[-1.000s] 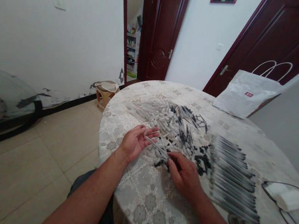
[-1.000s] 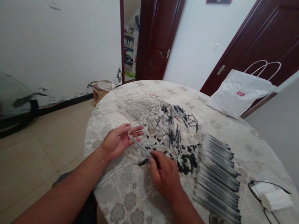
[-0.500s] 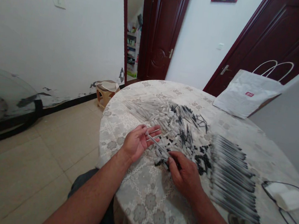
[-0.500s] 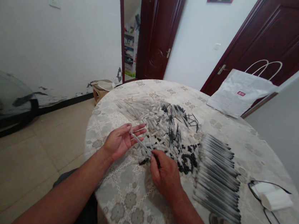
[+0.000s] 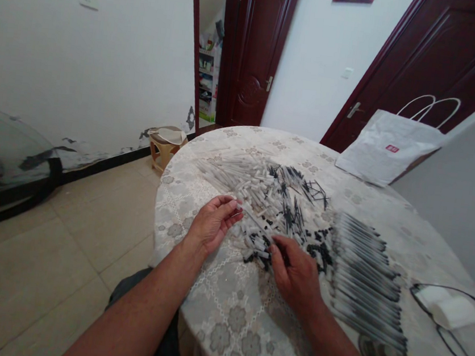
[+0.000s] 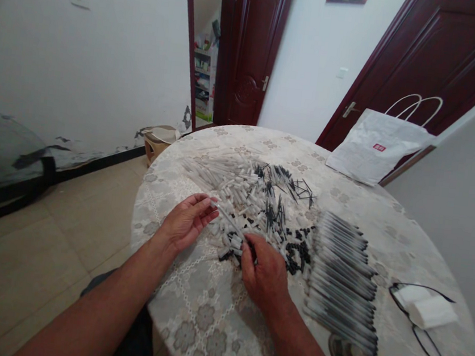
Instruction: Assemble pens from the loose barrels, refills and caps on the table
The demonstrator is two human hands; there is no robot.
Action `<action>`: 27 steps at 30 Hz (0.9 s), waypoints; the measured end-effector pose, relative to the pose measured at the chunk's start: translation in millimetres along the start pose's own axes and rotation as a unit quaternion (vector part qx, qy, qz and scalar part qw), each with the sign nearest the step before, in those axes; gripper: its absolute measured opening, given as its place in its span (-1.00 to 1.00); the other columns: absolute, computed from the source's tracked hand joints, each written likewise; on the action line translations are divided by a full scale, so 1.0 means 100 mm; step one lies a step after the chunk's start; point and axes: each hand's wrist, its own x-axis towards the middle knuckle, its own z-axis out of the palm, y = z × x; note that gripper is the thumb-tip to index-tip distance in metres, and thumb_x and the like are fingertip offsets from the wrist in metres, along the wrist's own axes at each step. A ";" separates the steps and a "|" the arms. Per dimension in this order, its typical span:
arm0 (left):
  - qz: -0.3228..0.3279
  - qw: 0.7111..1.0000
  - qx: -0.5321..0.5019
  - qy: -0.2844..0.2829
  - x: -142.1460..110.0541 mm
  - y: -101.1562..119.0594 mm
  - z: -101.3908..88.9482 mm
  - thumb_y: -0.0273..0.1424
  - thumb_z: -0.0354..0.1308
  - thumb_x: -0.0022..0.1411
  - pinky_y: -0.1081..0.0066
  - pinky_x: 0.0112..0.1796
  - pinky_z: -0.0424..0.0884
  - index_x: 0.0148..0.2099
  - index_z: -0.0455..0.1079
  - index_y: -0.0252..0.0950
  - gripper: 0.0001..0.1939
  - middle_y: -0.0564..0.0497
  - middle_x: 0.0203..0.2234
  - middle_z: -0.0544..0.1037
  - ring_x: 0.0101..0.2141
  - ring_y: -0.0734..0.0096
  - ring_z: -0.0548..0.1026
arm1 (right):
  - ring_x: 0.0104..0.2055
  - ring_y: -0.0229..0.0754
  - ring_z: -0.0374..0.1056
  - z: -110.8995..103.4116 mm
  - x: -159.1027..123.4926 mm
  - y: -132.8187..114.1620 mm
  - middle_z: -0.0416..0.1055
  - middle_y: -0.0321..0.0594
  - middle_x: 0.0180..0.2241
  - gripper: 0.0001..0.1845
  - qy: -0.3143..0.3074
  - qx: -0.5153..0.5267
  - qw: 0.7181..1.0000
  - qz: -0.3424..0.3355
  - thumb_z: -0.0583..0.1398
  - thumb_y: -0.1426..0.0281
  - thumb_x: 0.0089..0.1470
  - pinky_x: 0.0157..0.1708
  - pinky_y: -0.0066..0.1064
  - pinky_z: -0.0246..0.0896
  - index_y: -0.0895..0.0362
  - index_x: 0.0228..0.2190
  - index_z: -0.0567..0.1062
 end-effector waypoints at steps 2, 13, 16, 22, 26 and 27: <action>0.005 1.000 -0.003 0.012 0.01 0.01 0.00 -0.49 0.43 0.07 0.38 -0.23 0.58 -0.23 0.41 -0.33 -0.74 -0.06 -0.24 0.62 -0.34 0.46 0.57 | -0.25 -0.11 0.57 0.00 -0.01 0.00 0.62 -0.11 -0.24 -0.77 -0.001 0.000 1.000 -0.007 0.12 0.36 0.28 -0.19 -0.35 0.44 0.12 -0.10 0.52; 0.014 1.000 0.021 0.003 0.00 0.00 -0.02 -0.41 0.46 0.05 0.36 -0.27 0.58 -0.22 0.41 -0.32 -0.69 -0.07 -0.24 0.63 -0.30 0.38 0.59 | -0.26 -0.12 0.56 -0.01 -0.01 0.01 0.61 -0.12 -0.25 -0.76 -0.009 -0.001 1.000 -0.001 0.12 0.35 0.29 -0.19 -0.35 0.44 0.12 -0.09 0.51; 0.009 0.999 0.031 0.006 -0.01 0.00 -0.02 -0.41 0.47 0.04 0.35 -0.27 0.58 -0.22 0.41 -0.31 -0.68 -0.08 -0.25 0.63 -0.31 0.37 0.60 | -0.25 -0.11 0.56 -0.01 0.00 0.00 0.62 -0.12 -0.23 -0.76 0.000 -0.002 1.000 0.002 0.11 0.35 0.29 -0.17 -0.33 0.45 0.11 -0.09 0.52; -0.001 0.999 0.036 0.003 -0.01 0.01 -0.02 -0.41 0.46 0.04 0.34 -0.28 0.59 -0.20 0.42 -0.30 -0.68 -0.07 -0.24 0.64 -0.35 0.39 0.60 | -0.24 -0.10 0.57 -0.03 0.00 0.03 0.61 -0.11 -0.22 -0.75 0.005 -0.004 1.000 0.009 0.11 0.35 0.29 -0.14 -0.31 0.46 0.10 -0.08 0.52; -0.004 0.999 0.043 0.006 -0.01 0.00 0.00 -0.42 0.47 0.03 0.35 -0.30 0.60 -0.22 0.42 -0.32 -0.69 -0.09 -0.24 0.64 -0.34 0.37 0.61 | -0.18 -0.09 0.56 -0.01 0.00 0.07 0.61 -0.09 -0.18 -0.75 -0.002 -0.009 1.000 -0.023 0.12 0.36 0.29 -0.11 -0.29 0.46 0.10 -0.06 0.52; -0.008 0.999 0.045 0.005 -0.02 0.00 0.00 -0.41 0.46 0.04 0.35 -0.31 0.60 -0.22 0.41 -0.32 -0.69 -0.10 -0.24 0.64 -0.34 0.36 0.61 | -0.16 -0.08 0.56 0.00 0.00 0.07 0.60 -0.08 -0.17 -0.75 -0.008 -0.011 0.999 -0.035 0.12 0.37 0.29 -0.10 -0.29 0.46 0.10 -0.06 0.52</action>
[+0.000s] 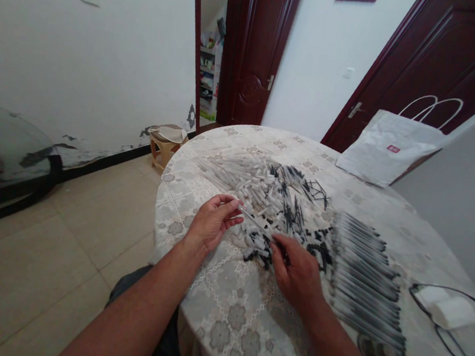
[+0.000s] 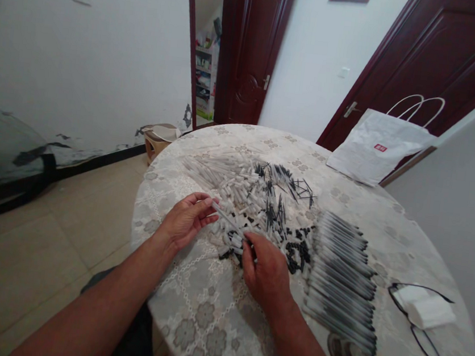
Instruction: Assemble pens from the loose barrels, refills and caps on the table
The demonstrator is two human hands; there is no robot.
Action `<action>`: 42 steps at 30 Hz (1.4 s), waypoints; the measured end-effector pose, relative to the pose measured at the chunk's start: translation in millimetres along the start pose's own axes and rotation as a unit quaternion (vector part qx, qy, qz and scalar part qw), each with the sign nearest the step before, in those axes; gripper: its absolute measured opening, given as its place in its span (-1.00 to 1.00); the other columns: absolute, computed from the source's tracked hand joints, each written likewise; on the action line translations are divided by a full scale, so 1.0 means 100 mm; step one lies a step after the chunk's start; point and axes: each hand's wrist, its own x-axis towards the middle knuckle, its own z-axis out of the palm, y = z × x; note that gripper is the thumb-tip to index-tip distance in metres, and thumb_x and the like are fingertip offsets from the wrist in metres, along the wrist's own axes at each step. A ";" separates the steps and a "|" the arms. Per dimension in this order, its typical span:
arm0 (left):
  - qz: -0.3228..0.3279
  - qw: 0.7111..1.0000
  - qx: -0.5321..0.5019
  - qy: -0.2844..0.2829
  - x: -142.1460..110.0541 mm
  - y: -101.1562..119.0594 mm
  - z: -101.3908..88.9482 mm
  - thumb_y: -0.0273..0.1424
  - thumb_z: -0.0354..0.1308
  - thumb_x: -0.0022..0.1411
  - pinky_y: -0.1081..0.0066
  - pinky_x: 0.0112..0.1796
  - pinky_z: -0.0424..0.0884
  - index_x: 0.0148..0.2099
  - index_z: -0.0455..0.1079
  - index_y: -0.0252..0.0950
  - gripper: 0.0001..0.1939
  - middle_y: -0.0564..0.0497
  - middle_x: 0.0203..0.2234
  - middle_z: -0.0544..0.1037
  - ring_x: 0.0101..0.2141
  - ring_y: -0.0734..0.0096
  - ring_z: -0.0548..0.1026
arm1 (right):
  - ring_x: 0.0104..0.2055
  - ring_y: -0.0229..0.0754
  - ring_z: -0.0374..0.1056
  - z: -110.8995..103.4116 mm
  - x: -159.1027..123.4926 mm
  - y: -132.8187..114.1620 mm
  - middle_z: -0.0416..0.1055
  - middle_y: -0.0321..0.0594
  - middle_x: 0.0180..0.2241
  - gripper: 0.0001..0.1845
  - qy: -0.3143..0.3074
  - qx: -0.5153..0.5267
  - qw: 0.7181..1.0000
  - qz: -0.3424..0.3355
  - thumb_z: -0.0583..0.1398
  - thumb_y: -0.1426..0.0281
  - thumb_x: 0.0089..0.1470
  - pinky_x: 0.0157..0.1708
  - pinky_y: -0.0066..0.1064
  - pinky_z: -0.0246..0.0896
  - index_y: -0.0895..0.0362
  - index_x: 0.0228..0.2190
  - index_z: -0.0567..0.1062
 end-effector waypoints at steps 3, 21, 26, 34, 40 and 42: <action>-0.007 1.000 0.007 -0.008 -0.01 -0.01 0.01 -0.39 0.45 0.07 0.35 -0.33 0.60 -0.21 0.40 -0.31 -0.69 -0.13 -0.22 0.65 -0.34 0.34 0.62 | -0.17 -0.08 0.56 0.03 0.00 -0.01 0.60 -0.07 -0.17 -0.74 -0.012 -0.011 1.000 -0.017 0.11 0.39 0.30 -0.11 -0.27 0.46 0.12 -0.04 0.51; -0.002 0.998 0.057 -0.025 -0.03 -0.13 0.06 -0.34 0.38 0.15 0.29 -0.16 0.58 -0.15 0.53 -0.34 -0.76 -0.21 -0.21 0.66 -0.18 0.21 0.64 | -0.25 -0.11 0.55 0.00 0.02 -0.14 0.61 -0.15 -0.26 -0.75 -0.035 0.064 0.992 0.101 0.11 0.32 0.30 -0.22 -0.35 0.40 0.08 -0.13 0.56; 0.004 0.999 0.036 -0.013 -0.06 -0.14 0.12 -0.33 0.34 0.19 0.30 -0.15 0.57 -0.14 0.51 -0.33 -0.77 -0.19 -0.21 0.66 -0.17 0.20 0.65 | -0.52 -0.22 0.38 0.08 0.00 -0.15 0.50 -0.28 -0.48 -0.73 -0.067 0.238 0.934 0.260 0.17 0.17 0.25 -0.54 -0.45 0.25 0.08 -0.20 0.56; 0.008 0.998 0.053 -0.024 -0.06 -0.12 0.11 -0.34 0.34 0.18 0.27 -0.17 0.58 -0.11 0.49 -0.35 -0.74 -0.20 -0.20 0.65 -0.18 0.16 0.65 | -0.70 -0.43 0.09 0.13 0.06 -0.18 0.35 -0.43 -0.57 -0.65 -0.058 0.494 0.750 0.436 0.34 0.13 0.00 -0.78 -0.61 -0.11 0.14 -0.34 0.44; 0.026 0.996 0.087 -0.025 -0.01 -0.08 0.10 -0.33 0.38 0.13 0.35 -0.20 0.60 -0.15 0.49 -0.32 -0.74 -0.10 -0.20 0.65 -0.15 0.20 0.64 | -0.70 -0.41 0.08 0.11 0.16 -0.21 0.35 -0.44 -0.57 -0.72 -0.084 0.514 0.730 0.443 0.27 0.17 0.03 -0.76 -0.58 -0.12 0.11 -0.37 0.40; 0.032 0.994 0.098 -0.033 0.01 -0.06 0.11 -0.31 0.38 0.13 0.36 -0.22 0.60 -0.12 0.50 -0.29 -0.72 -0.08 -0.21 0.65 -0.16 0.20 0.64 | -0.65 -0.37 0.17 0.08 0.18 -0.19 0.39 -0.41 -0.54 -0.80 -0.106 0.445 0.796 0.396 0.20 0.22 0.13 -0.66 -0.55 0.03 0.11 -0.33 0.43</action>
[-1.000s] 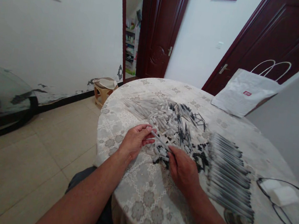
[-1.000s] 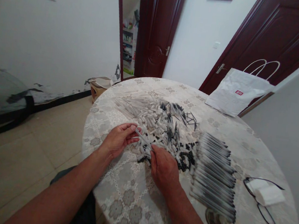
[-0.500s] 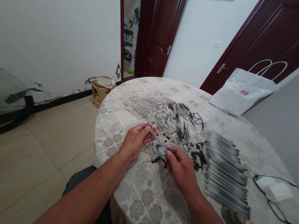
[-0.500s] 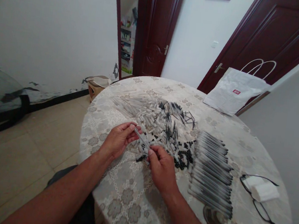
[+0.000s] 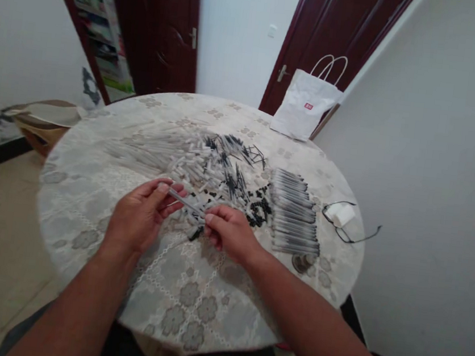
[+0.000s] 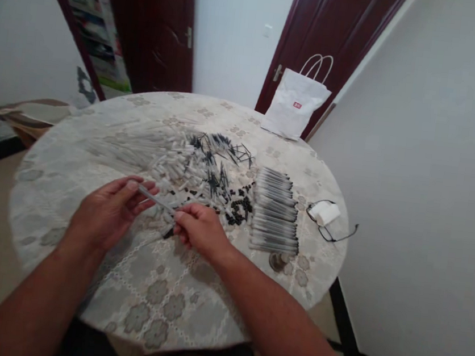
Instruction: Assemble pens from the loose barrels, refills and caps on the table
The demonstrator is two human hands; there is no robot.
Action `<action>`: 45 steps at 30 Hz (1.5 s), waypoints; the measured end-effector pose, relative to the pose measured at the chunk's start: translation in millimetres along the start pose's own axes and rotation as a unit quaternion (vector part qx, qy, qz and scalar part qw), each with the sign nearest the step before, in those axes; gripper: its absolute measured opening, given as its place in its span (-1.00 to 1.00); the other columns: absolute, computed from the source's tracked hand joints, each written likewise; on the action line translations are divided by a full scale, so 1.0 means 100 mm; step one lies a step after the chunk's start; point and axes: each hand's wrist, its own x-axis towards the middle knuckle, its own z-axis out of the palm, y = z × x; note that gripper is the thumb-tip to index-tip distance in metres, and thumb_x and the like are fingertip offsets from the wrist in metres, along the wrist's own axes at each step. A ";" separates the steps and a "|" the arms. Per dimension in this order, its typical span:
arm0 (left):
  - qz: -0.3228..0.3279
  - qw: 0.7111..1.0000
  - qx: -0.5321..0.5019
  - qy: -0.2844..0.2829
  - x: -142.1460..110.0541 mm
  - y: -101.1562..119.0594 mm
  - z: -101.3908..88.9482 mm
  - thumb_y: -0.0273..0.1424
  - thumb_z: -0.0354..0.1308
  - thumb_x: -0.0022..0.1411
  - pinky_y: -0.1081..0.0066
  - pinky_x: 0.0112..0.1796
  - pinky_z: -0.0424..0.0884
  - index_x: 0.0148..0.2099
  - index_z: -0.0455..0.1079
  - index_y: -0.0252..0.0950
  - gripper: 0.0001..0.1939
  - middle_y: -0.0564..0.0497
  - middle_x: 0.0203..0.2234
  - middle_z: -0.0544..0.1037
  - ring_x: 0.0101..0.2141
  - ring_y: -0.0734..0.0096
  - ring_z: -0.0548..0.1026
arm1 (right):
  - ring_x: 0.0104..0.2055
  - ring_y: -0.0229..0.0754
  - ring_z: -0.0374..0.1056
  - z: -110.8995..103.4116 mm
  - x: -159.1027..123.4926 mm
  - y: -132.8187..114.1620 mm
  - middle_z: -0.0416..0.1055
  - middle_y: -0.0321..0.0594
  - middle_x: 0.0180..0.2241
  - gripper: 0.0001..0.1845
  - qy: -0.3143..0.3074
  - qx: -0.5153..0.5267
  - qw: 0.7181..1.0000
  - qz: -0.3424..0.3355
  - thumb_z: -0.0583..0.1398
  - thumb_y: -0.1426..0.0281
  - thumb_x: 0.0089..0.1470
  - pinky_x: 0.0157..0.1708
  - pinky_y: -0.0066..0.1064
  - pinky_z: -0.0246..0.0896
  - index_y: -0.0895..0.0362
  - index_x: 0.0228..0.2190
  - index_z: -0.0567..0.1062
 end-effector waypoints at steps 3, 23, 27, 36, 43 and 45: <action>0.022 0.999 0.040 -0.020 -0.03 0.02 0.03 -0.27 0.37 0.15 0.31 -0.23 0.62 -0.11 0.51 -0.25 -0.72 -0.05 -0.23 0.66 -0.17 0.21 0.64 | -0.42 -0.30 0.34 -0.07 -0.06 -0.10 0.48 -0.33 -0.41 -0.85 0.029 -0.216 0.966 -0.136 0.14 0.32 0.24 -0.36 -0.48 0.21 0.10 -0.25 0.50; 0.046 0.934 0.352 -0.038 -0.15 0.06 0.13 -0.15 0.28 0.19 0.35 -0.26 0.57 -0.12 0.56 -0.31 -0.66 -0.04 -0.30 0.68 -0.40 0.33 0.63 | -0.20 -0.12 0.39 -1.98 -1.20 -0.42 0.51 -0.13 -0.29 -0.80 0.061 -0.677 0.733 -0.027 0.18 0.42 0.22 -0.15 -0.38 0.17 0.14 -0.26 0.64; 0.061 0.920 0.386 -0.016 -0.12 0.06 0.14 -0.16 0.25 0.21 0.37 -0.27 0.54 -0.11 0.57 -0.30 -0.67 -0.02 -0.33 0.67 -0.41 0.34 0.62 | -0.18 -0.11 0.42 -2.09 -1.25 -0.30 0.54 -0.11 -0.24 -0.77 0.067 -0.685 0.725 0.027 0.18 0.43 0.18 -0.16 -0.39 0.17 0.13 -0.23 0.65; 0.064 0.902 0.427 -0.019 -0.10 0.00 0.12 -0.12 0.23 0.21 0.40 -0.29 0.51 -0.14 0.57 -0.24 -0.68 0.03 -0.36 0.66 -0.40 0.33 0.62 | -0.15 -0.11 0.43 -2.07 -1.19 -0.19 0.54 -0.13 -0.20 -0.76 0.057 -0.677 0.733 0.042 0.16 0.38 0.21 -0.15 -0.40 0.17 0.10 -0.20 0.64; 0.075 0.897 0.436 -0.019 -0.12 0.05 0.13 -0.13 0.21 0.23 0.41 -0.31 0.51 -0.15 0.56 -0.26 -0.68 0.04 -0.38 0.66 -0.42 0.36 0.60 | -0.18 -0.13 0.43 -2.08 -1.19 -0.19 0.55 -0.12 -0.24 -0.75 0.045 -0.681 0.730 0.044 0.14 0.41 0.23 -0.16 -0.41 0.17 0.12 -0.23 0.64; 0.072 0.900 0.430 -0.019 -0.13 0.08 0.13 -0.15 0.21 0.24 0.41 -0.30 0.52 -0.14 0.55 -0.27 -0.69 0.04 -0.36 0.66 -0.41 0.37 0.60 | -0.16 -0.13 0.43 -2.06 -1.19 -0.20 0.54 -0.12 -0.23 -0.74 0.052 -0.682 0.728 0.043 0.13 0.42 0.23 -0.14 -0.42 0.17 0.13 -0.21 0.64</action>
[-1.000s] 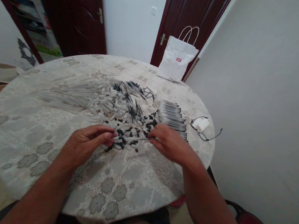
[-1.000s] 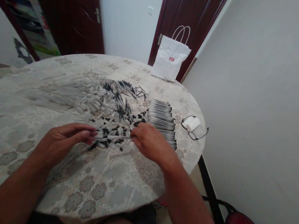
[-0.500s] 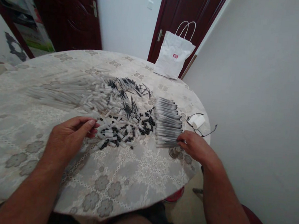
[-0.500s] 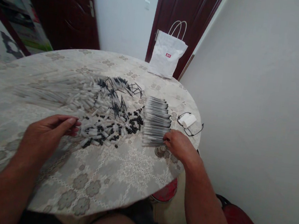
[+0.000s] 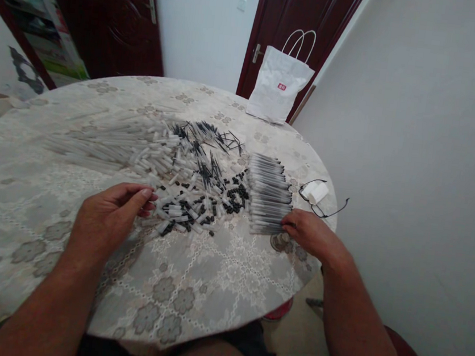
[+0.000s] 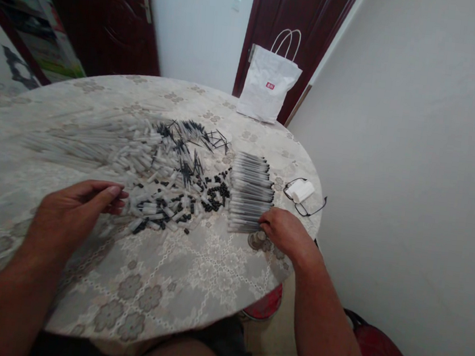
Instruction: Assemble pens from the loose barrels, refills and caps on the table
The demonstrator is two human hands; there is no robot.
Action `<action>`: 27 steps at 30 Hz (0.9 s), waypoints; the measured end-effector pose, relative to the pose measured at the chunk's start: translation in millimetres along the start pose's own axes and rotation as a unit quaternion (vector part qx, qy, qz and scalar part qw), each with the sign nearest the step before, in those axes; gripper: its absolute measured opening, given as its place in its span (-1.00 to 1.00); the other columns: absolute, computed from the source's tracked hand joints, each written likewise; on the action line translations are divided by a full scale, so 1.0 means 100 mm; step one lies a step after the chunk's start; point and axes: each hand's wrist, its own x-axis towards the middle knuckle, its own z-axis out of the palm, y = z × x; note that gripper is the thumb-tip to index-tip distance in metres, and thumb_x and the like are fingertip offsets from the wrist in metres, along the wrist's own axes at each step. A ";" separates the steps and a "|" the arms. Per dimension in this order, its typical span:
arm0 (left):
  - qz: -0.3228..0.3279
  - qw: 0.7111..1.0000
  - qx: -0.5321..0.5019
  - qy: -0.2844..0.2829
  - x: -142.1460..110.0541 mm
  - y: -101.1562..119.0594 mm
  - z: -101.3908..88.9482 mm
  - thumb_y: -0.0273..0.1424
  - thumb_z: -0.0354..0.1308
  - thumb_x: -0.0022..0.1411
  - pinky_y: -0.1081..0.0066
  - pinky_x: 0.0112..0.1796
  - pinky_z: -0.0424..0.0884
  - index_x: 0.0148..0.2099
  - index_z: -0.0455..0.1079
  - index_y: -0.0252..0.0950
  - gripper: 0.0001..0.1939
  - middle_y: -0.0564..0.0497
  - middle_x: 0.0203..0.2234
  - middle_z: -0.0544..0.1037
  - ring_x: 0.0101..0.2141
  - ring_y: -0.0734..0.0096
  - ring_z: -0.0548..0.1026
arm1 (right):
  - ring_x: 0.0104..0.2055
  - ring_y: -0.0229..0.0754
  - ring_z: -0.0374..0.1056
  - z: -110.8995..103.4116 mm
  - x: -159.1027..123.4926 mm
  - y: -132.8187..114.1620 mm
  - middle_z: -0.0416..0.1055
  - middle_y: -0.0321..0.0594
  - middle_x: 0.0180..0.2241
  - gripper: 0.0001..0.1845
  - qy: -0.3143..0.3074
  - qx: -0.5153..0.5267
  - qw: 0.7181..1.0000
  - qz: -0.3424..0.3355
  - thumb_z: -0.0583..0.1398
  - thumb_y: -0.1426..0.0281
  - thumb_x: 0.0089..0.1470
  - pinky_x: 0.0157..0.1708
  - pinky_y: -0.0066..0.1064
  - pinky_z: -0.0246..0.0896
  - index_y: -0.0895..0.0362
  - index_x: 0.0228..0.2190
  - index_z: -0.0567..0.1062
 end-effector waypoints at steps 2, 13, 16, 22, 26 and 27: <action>-0.002 1.000 -0.004 0.004 0.00 0.01 -0.02 -0.16 0.21 0.24 0.40 -0.29 0.52 -0.13 0.55 -0.27 -0.69 0.04 -0.34 0.66 -0.40 0.37 0.60 | -0.14 -0.14 0.43 -0.01 0.01 -0.02 0.54 -0.12 -0.20 -0.75 0.004 -0.001 1.000 0.010 0.14 0.43 0.23 -0.12 -0.42 0.18 0.13 -0.19 0.63; 0.022 0.999 -0.021 0.024 0.03 -0.12 -0.10 -0.17 0.15 0.25 0.42 -0.35 0.52 -0.15 0.55 -0.30 -0.68 -0.06 -0.31 0.67 -0.41 0.36 0.60 | -0.17 -0.10 0.45 0.09 0.08 0.06 0.54 -0.12 -0.21 -0.78 0.003 -0.008 1.000 -0.003 0.12 0.37 0.23 -0.12 -0.36 0.24 0.10 -0.23 0.58; 0.047 0.998 0.038 0.021 0.03 -0.17 -0.13 -0.15 0.12 0.28 0.39 -0.27 0.51 -0.12 0.56 -0.28 -0.66 -0.05 -0.30 0.67 -0.35 0.31 0.61 | -0.18 -0.07 0.46 0.01 0.09 -0.07 0.55 -0.09 -0.22 -0.75 0.043 -0.020 0.999 -0.008 0.10 0.34 0.25 -0.13 -0.33 0.26 0.09 -0.22 0.58; 0.119 0.981 0.152 -0.016 0.02 -0.20 -0.15 -0.19 0.09 0.32 0.29 -0.08 0.46 -0.09 0.57 -0.23 -0.69 -0.06 -0.24 0.68 -0.21 0.21 0.61 | -0.14 -0.07 0.46 -0.24 0.24 -0.87 0.55 -0.08 -0.15 -0.73 0.099 -0.001 0.990 -0.102 0.09 0.31 0.30 -0.11 -0.33 0.26 0.07 -0.12 0.56; 0.131 0.974 0.182 -0.041 0.04 -0.26 -0.12 -0.22 0.09 0.32 0.26 -0.10 0.45 -0.05 0.56 -0.25 -0.69 -0.09 -0.24 0.67 -0.21 0.18 0.61 | -0.12 -0.09 0.47 -0.26 0.55 -1.44 0.56 -0.11 -0.14 -0.75 0.042 -0.026 0.991 -0.124 0.11 0.34 0.30 -0.17 -0.38 0.23 0.06 -0.10 0.55; 0.133 0.972 0.188 -0.043 0.05 -0.28 -0.11 -0.23 0.09 0.31 0.26 -0.12 0.44 -0.04 0.55 -0.25 -0.69 -0.09 -0.25 0.67 -0.22 0.17 0.61 | -0.12 -0.08 0.48 -0.23 0.63 -1.53 0.56 -0.10 -0.15 -0.76 0.034 -0.042 0.992 -0.113 0.11 0.33 0.29 -0.18 -0.38 0.22 0.08 -0.12 0.56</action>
